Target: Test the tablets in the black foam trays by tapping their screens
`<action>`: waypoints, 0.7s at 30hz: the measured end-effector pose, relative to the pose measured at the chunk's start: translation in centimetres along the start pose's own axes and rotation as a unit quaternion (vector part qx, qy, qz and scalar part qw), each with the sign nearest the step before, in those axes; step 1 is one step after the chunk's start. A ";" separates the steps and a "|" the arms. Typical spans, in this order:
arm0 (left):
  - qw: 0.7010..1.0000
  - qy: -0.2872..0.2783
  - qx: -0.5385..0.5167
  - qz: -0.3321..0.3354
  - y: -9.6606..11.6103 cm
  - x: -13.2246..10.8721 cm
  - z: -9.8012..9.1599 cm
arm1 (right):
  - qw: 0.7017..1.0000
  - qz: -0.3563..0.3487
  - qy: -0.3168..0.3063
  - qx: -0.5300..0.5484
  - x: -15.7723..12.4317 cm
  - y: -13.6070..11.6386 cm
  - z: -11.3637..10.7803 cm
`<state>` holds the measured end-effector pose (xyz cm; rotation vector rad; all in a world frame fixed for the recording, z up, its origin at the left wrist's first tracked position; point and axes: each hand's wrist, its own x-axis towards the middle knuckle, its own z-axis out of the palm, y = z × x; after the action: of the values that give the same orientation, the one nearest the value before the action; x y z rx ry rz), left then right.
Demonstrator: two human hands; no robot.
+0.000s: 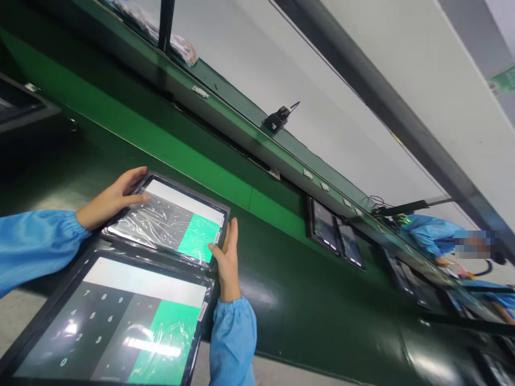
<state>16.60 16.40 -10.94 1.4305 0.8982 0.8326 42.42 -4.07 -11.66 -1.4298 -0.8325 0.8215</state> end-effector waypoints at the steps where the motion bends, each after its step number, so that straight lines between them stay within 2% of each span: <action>1: 1.000 -0.006 0.027 0.005 -0.1 0.2 0.0 | 1.000 0.000 0.009 0.002 0.1 0.1 0.0; 6: 0.987 -0.010 0.160 0.027 -0.5 1.5 0.6 | 1.000 -0.002 0.012 -0.009 0.3 0.2 0.4; 9: 0.984 0.007 0.176 0.027 -0.6 2.1 0.7 | 1.000 -0.006 0.015 -0.006 0.2 0.2 0.5; 15: 0.986 -0.006 0.167 0.022 -0.6 2.1 0.2 | 0.999 -0.007 0.035 0.026 0.2 0.7 0.1; 21: 0.979 -0.001 0.201 0.040 -0.5 2.1 0.4 | 0.999 -0.010 0.039 0.033 0.0 0.5 0.5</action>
<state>17.90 18.07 -11.53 1.8281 1.0537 0.7328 41.95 -3.85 -12.16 -1.3841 -0.7514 0.7663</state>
